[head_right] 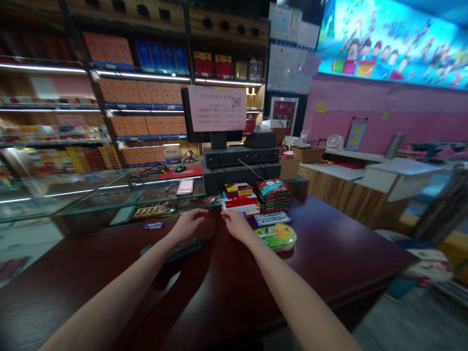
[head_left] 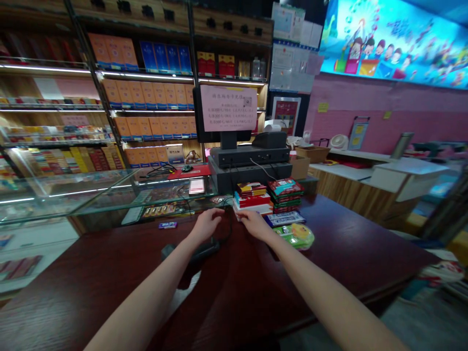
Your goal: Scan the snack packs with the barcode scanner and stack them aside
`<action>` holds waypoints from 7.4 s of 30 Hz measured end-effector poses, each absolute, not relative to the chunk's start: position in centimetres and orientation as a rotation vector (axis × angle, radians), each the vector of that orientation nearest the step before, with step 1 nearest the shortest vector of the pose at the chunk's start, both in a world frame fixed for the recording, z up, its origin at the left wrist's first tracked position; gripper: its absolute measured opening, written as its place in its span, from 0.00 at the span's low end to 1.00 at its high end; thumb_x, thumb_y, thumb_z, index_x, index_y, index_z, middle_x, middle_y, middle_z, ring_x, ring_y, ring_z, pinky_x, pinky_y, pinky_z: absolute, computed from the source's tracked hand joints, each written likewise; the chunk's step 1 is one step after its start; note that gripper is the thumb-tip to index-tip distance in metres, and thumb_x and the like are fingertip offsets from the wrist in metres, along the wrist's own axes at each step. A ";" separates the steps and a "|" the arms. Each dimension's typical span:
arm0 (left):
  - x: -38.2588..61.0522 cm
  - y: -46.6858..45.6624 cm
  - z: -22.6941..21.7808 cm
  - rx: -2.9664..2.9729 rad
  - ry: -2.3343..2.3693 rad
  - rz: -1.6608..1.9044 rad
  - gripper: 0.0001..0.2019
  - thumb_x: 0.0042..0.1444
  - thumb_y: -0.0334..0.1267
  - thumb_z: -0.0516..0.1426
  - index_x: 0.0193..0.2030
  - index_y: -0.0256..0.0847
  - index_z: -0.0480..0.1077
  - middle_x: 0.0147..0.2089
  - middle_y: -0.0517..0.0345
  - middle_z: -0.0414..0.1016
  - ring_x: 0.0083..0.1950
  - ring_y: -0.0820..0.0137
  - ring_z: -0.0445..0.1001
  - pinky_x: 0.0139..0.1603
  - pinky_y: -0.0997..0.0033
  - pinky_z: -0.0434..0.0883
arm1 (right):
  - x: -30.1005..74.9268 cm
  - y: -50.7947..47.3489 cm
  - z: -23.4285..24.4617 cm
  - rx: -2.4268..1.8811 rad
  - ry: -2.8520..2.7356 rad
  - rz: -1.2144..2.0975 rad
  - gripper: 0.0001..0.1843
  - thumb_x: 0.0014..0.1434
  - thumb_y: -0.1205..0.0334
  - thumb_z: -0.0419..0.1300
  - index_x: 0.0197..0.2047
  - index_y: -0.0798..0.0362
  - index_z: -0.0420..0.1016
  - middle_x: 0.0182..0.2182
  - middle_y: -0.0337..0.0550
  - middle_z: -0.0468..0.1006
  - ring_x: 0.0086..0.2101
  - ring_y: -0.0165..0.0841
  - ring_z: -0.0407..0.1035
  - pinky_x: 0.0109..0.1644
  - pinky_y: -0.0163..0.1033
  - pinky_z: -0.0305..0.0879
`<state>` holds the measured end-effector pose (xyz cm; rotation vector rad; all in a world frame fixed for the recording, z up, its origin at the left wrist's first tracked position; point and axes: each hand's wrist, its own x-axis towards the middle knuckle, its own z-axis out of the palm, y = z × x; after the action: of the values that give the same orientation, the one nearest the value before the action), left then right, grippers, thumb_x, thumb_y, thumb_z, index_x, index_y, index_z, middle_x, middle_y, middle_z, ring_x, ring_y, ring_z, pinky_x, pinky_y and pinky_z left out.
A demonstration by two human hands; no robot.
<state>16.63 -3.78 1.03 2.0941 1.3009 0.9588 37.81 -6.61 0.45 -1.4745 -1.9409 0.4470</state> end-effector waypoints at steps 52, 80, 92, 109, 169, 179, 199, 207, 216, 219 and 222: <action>-2.7 -2.6 -6.2 2.128 2.046 0.851 0.27 0.65 0.37 0.47 0.71 0.52 0.57 0.72 0.53 0.60 0.75 0.51 0.52 0.69 0.29 0.49 | 27.5 -3.1 -4.1 -1.293 -1.918 0.663 0.20 0.62 0.69 0.51 0.50 0.49 0.81 0.49 0.40 0.83 0.51 0.35 0.75 0.61 0.41 0.65; -2.3 -4.2 -5.0 2.337 2.210 0.655 0.15 0.65 0.39 0.52 0.56 0.46 0.71 0.51 0.50 0.77 0.54 0.56 0.73 0.64 0.49 0.61 | 27.6 -3.8 -4.4 -1.197 -1.902 0.650 0.18 0.61 0.67 0.54 0.48 0.48 0.82 0.46 0.42 0.84 0.49 0.38 0.76 0.59 0.46 0.67; -0.3 -6.0 -2.5 2.466 1.790 1.279 0.16 0.65 0.39 0.53 0.59 0.47 0.63 0.50 0.55 0.79 0.54 0.62 0.75 0.72 0.44 0.50 | 27.5 -4.4 -3.6 -1.138 -1.828 0.658 0.15 0.63 0.61 0.55 0.48 0.46 0.81 0.44 0.40 0.84 0.48 0.39 0.76 0.57 0.48 0.67; 2.5 -8.8 0.4 2.752 1.383 1.427 0.09 0.66 0.38 0.55 0.52 0.46 0.69 0.47 0.59 0.80 0.49 0.68 0.78 0.74 0.47 0.50 | 26.1 -6.1 -1.7 -1.014 -1.728 0.856 0.19 0.62 0.50 0.59 0.53 0.48 0.79 0.46 0.43 0.84 0.45 0.40 0.77 0.53 0.45 0.68; 0.5 -7.4 -0.6 2.400 1.607 1.436 0.09 0.61 0.45 0.59 0.46 0.53 0.78 0.47 0.61 0.82 0.54 0.63 0.76 0.74 0.44 0.50 | 26.0 -6.7 -2.2 -0.980 -1.720 0.682 0.19 0.60 0.58 0.61 0.55 0.45 0.75 0.52 0.43 0.79 0.52 0.38 0.73 0.61 0.47 0.64; -1.8 -6.9 -1.1 2.290 1.785 1.535 0.10 0.61 0.44 0.58 0.47 0.51 0.78 0.46 0.57 0.80 0.54 0.60 0.73 0.68 0.46 0.58 | 26.5 -8.5 -1.0 -0.914 -2.108 0.645 0.23 0.61 0.57 0.64 0.60 0.41 0.71 0.51 0.40 0.80 0.52 0.38 0.72 0.60 0.47 0.61; -3.5 -6.2 -2.7 2.342 1.913 1.674 0.08 0.61 0.41 0.59 0.45 0.53 0.78 0.46 0.61 0.83 0.62 0.58 0.70 0.73 0.39 0.35 | 26.1 -9.2 -2.0 -0.866 -2.541 0.422 0.29 0.54 0.54 0.71 0.59 0.44 0.72 0.46 0.41 0.81 0.51 0.39 0.71 0.69 0.55 0.44; -3.6 -6.0 -2.8 2.303 1.960 1.683 0.08 0.60 0.40 0.60 0.45 0.54 0.78 0.46 0.60 0.83 0.60 0.58 0.72 0.73 0.41 0.37 | 26.5 -8.8 -1.1 -0.928 -2.380 0.441 0.29 0.57 0.53 0.69 0.60 0.44 0.70 0.52 0.43 0.79 0.54 0.39 0.71 0.69 0.58 0.44; -3.7 -6.0 -2.8 2.316 1.923 1.690 0.08 0.60 0.40 0.60 0.45 0.54 0.78 0.47 0.61 0.83 0.60 0.59 0.72 0.74 0.41 0.38 | 26.5 -9.0 -1.0 -0.885 -2.390 0.421 0.27 0.57 0.53 0.69 0.59 0.45 0.71 0.50 0.43 0.79 0.53 0.39 0.72 0.69 0.57 0.45; -3.7 -6.0 -2.8 2.320 1.911 1.687 0.09 0.60 0.40 0.59 0.46 0.54 0.78 0.47 0.61 0.83 0.60 0.58 0.72 0.74 0.41 0.38 | 26.4 -9.0 -0.9 -0.893 -2.399 0.420 0.27 0.56 0.53 0.69 0.58 0.45 0.71 0.50 0.43 0.79 0.52 0.38 0.72 0.69 0.57 0.45; -3.6 -5.9 -2.9 2.320 1.912 1.689 0.08 0.60 0.41 0.60 0.45 0.54 0.78 0.47 0.61 0.83 0.60 0.58 0.72 0.73 0.41 0.39 | 26.4 -9.1 -0.8 -0.898 -2.412 0.422 0.26 0.57 0.53 0.69 0.58 0.45 0.71 0.49 0.43 0.80 0.52 0.38 0.72 0.69 0.57 0.45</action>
<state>-3.59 -5.91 -2.89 2.3200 1.9122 1.6890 26.42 -9.08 -0.83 -0.8979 -2.4121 0.4220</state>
